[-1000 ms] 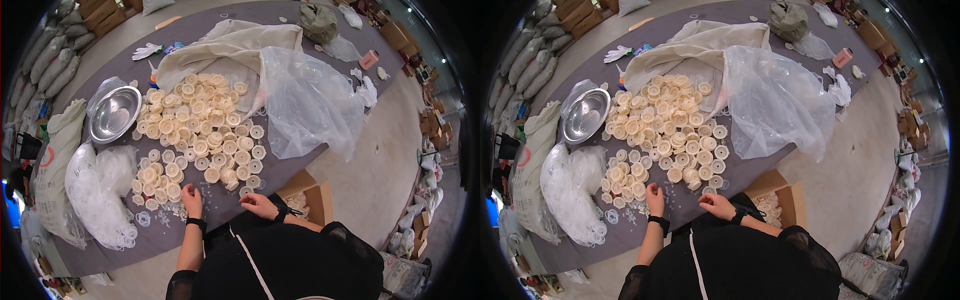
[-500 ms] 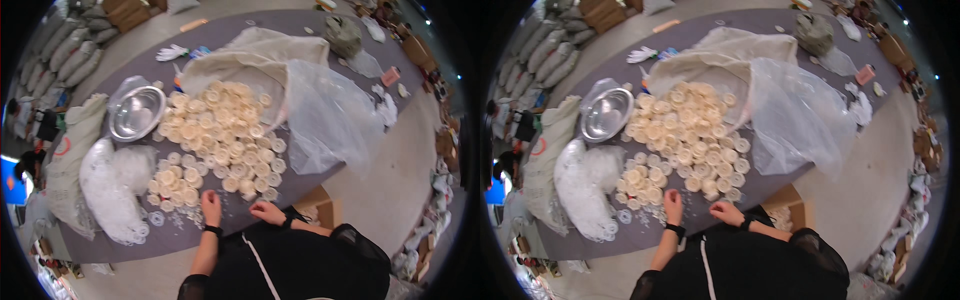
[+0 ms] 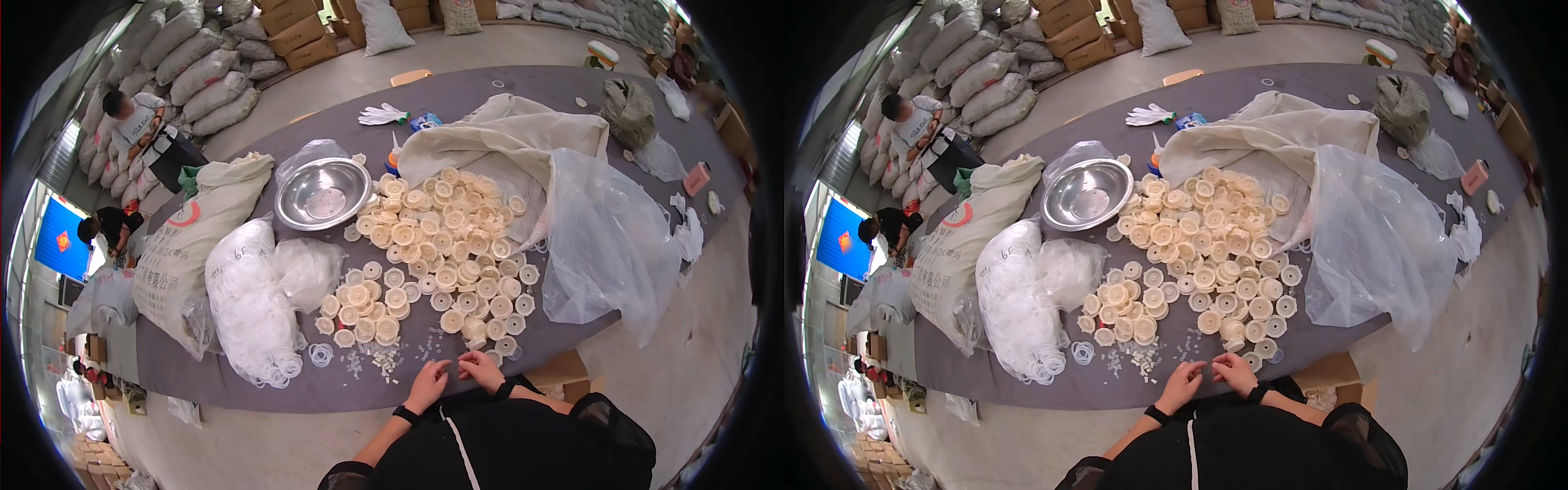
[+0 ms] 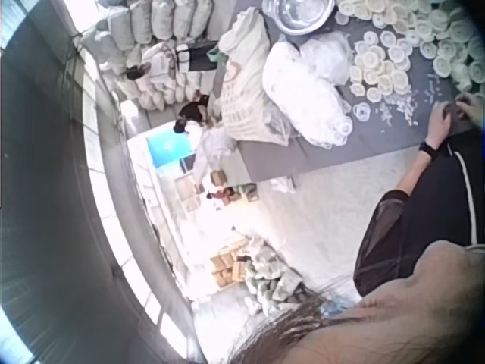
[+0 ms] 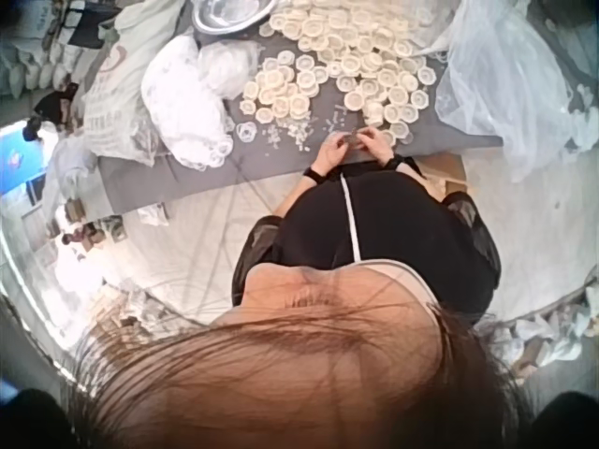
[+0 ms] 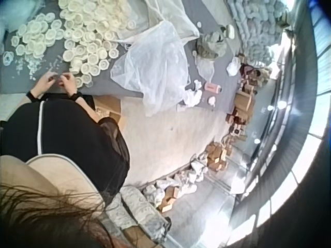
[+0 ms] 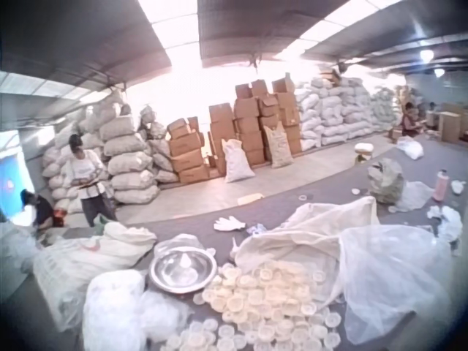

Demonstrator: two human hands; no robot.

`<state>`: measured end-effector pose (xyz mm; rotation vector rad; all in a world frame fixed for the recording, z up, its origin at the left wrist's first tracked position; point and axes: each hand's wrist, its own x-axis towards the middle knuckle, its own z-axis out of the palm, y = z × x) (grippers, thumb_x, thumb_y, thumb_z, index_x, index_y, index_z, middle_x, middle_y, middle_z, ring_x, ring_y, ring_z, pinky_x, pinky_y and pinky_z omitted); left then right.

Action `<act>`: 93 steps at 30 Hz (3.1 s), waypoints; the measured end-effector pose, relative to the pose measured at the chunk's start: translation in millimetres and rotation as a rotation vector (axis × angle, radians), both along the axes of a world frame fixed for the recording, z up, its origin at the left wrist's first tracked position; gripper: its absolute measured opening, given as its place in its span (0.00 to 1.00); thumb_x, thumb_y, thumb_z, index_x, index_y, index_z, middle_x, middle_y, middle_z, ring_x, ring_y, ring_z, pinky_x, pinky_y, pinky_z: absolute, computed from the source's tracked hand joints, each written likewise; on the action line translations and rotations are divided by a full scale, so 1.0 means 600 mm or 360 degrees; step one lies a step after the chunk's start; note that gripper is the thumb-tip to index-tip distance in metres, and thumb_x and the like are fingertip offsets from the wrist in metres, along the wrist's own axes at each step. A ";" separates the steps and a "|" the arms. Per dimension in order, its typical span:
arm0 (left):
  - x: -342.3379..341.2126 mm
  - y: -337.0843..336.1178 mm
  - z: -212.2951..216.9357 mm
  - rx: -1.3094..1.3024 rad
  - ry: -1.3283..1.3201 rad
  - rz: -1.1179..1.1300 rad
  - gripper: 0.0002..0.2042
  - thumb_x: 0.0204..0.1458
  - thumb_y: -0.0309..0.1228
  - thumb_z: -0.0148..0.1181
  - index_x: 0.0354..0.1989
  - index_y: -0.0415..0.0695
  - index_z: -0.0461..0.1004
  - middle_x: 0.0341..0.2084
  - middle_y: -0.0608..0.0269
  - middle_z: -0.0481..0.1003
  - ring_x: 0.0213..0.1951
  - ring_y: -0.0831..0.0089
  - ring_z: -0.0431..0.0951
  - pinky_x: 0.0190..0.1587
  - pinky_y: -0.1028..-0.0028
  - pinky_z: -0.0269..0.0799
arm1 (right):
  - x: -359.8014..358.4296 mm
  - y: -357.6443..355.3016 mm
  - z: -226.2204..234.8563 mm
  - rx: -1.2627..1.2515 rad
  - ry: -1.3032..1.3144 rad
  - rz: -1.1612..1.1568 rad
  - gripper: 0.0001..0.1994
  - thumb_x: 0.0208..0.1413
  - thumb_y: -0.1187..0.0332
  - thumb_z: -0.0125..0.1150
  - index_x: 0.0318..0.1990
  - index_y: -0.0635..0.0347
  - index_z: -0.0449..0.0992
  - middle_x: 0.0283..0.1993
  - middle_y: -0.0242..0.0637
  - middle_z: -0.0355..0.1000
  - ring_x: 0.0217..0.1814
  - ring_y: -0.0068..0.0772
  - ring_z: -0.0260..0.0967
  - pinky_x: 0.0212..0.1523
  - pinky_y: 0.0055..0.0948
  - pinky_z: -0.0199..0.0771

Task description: Assembling small white rubber gaskets into circular plastic components at a factory table.

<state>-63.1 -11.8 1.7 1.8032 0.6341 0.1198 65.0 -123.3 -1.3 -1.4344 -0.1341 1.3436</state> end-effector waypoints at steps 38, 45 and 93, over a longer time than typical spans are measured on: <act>-0.134 0.213 -0.153 0.0504 0.0343 0.0965 0.06 0.38 0.26 0.56 0.25 0.39 0.68 0.22 0.58 0.68 0.28 0.65 0.69 0.31 0.70 0.65 | -0.052 -0.011 0.017 -0.0110 0.0033 0.0098 0.11 0.51 0.66 0.51 0.37 0.65 0.66 0.31 0.36 0.67 0.28 0.21 0.66 0.32 0.18 0.68; -0.125 0.201 -0.103 0.1064 0.0478 0.0666 0.06 0.39 0.24 0.54 0.27 0.40 0.67 0.26 0.58 0.65 0.28 0.63 0.69 0.31 0.69 0.65 | -0.049 -0.009 0.017 -0.0076 0.0078 0.0021 0.11 0.51 0.66 0.51 0.38 0.64 0.67 0.32 0.35 0.67 0.28 0.21 0.65 0.32 0.18 0.68; 0.031 0.021 -0.015 -0.1578 -0.0286 0.0768 0.05 0.45 0.25 0.55 0.31 0.40 0.71 0.22 0.63 0.72 0.23 0.77 0.71 0.28 0.78 0.68 | -0.003 0.026 0.003 0.0060 0.1130 -0.0146 0.07 0.50 0.63 0.53 0.28 0.56 0.70 0.21 0.26 0.67 0.22 0.20 0.65 0.26 0.21 0.69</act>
